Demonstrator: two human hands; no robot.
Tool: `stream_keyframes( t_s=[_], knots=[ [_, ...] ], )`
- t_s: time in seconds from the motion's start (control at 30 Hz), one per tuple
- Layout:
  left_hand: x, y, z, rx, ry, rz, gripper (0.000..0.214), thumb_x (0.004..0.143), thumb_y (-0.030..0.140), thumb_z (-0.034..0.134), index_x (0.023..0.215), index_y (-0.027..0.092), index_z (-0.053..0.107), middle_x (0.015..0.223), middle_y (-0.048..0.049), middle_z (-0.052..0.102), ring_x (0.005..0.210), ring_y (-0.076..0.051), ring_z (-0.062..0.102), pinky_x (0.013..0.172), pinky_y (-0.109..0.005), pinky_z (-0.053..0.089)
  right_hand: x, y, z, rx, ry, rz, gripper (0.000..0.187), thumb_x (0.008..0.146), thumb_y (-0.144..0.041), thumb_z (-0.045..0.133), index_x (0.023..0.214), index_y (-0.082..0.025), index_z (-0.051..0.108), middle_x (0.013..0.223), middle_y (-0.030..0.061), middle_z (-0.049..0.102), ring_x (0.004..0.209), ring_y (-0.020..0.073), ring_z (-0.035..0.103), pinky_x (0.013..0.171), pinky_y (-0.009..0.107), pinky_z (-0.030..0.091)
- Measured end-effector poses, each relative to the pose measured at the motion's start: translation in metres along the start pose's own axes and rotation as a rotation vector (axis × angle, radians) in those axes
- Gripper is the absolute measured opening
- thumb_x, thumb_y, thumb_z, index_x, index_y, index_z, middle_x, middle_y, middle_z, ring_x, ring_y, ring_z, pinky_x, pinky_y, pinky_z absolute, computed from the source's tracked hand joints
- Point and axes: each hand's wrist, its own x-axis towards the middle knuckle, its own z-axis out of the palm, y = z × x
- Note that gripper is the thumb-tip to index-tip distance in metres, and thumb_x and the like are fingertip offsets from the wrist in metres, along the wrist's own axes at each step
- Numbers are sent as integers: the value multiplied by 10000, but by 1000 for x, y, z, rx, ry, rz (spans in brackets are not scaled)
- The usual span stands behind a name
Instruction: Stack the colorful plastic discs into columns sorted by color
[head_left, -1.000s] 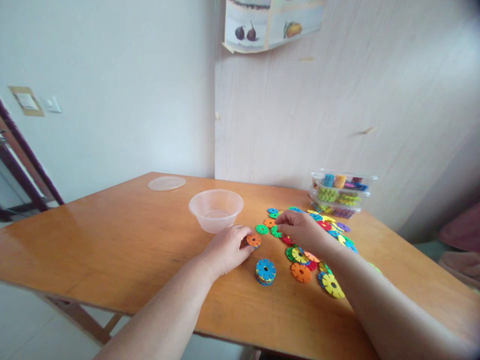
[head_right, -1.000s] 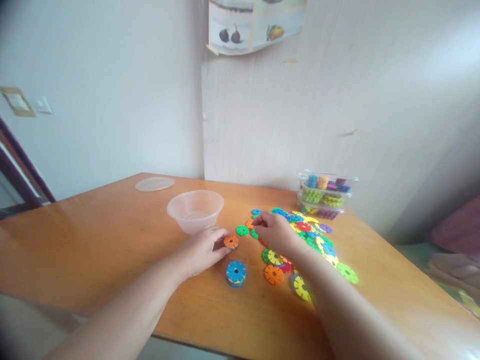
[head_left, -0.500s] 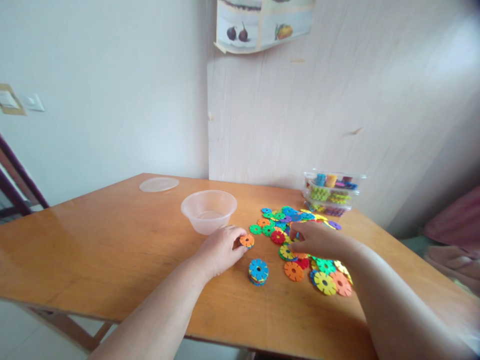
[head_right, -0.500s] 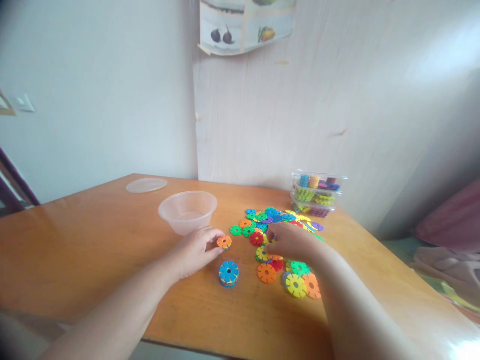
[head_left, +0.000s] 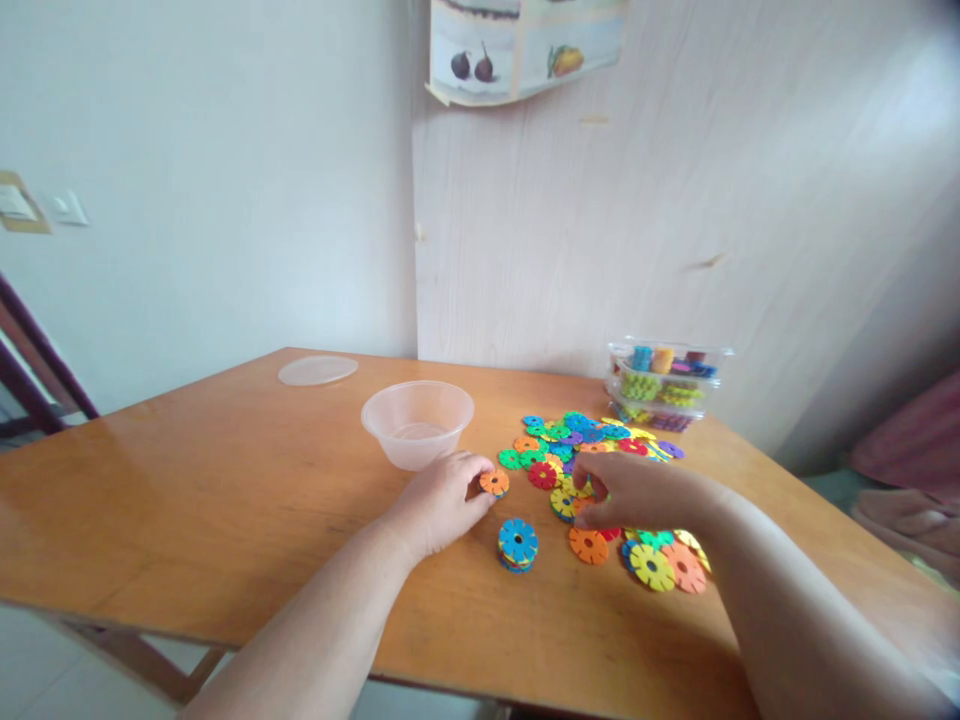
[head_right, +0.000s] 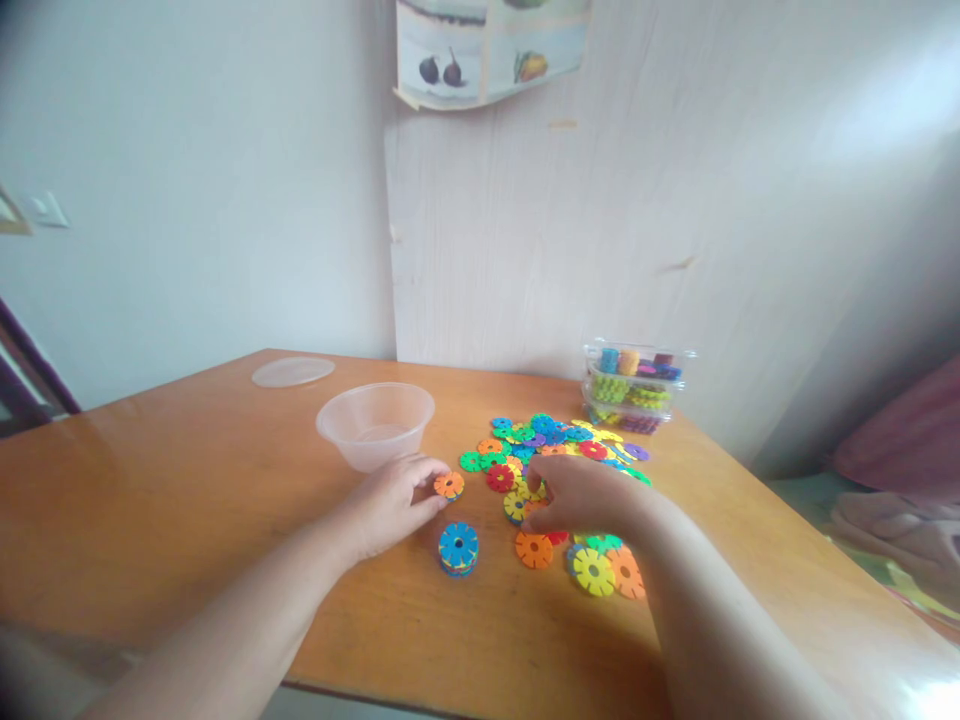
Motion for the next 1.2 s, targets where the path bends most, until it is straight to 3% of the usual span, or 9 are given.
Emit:
stream_keyframes(
  t_s=[0.17, 0.3, 0.37, 0.53, 0.73, 0.87, 1.0, 1.1, 1.2],
  knots=[
    [0, 0, -1, 2, -4, -5, 170, 816, 257, 616, 974, 224, 668, 961, -38, 680, 901, -181, 604, 751, -273, 449, 1, 0, 1, -3, 36, -6, 299, 671, -298, 700, 952, -236, 617, 852, 6, 656, 715, 169, 569, 565, 252, 334],
    [0, 2, -2, -2, -10, -13, 176, 808, 252, 623, 975, 223, 670, 939, -38, 674, 879, -182, 600, 736, -276, 446, 2, 3, -1, -19, 96, -16, 108, 687, -228, 632, 793, -216, 615, 760, -2, 649, 665, 156, 548, 546, 254, 311],
    [0, 3, -3, -5, -13, -13, 166, 806, 254, 627, 963, 222, 671, 919, -36, 670, 863, -180, 596, 728, -278, 443, 3, 5, -4, -32, 171, -24, 14, 708, -217, 598, 698, -209, 594, 678, -8, 624, 629, 149, 528, 536, 260, 295],
    [0, 4, -4, 1, -13, -12, 183, 798, 274, 646, 970, 217, 672, 912, -36, 671, 859, -183, 592, 740, -286, 444, 9, -7, -3, 96, 409, 4, 107, 760, -242, 550, 677, -212, 611, 610, -23, 590, 572, 132, 505, 516, 258, 307],
    [0, 4, -3, -11, -11, -12, 205, 812, 302, 639, 995, 216, 668, 950, -46, 675, 891, -192, 603, 763, -291, 454, 30, -41, 27, 710, 259, 46, 96, 797, -292, 574, 785, -203, 606, 582, -32, 594, 532, 123, 557, 505, 232, 444],
    [0, 6, -3, -21, -2, -29, 227, 808, 278, 636, 1025, 217, 664, 965, -51, 679, 899, -195, 610, 766, -295, 462, 44, -55, 46, 920, 185, 33, 59, 795, -252, 602, 801, -194, 596, 586, -31, 611, 528, 108, 575, 527, 221, 493],
    [0, 7, -4, -31, -22, -36, 243, 807, 261, 629, 1045, 221, 655, 978, -52, 685, 917, -200, 618, 769, -296, 473, 52, -54, 49, 965, 139, 59, 127, 795, -219, 599, 914, -183, 622, 623, -10, 652, 562, 115, 608, 551, 221, 516],
    [0, 6, -3, -59, -18, -51, 318, 799, 270, 644, 1115, 229, 633, 1048, -59, 689, 962, -209, 627, 801, -309, 486, 54, -43, 44, 900, 237, 79, 200, 772, -203, 581, 967, -190, 622, 630, -16, 652, 576, 131, 612, 547, 231, 502],
    [-1, 6, -2, -77, -5, -69, 399, 778, 263, 669, 1172, 236, 610, 1139, -67, 679, 1009, -216, 628, 840, -321, 490, 52, -30, 37, 689, 334, 84, 165, 756, -230, 561, 888, -195, 653, 619, -20, 631, 577, 140, 581, 528, 241, 444]
  ],
)
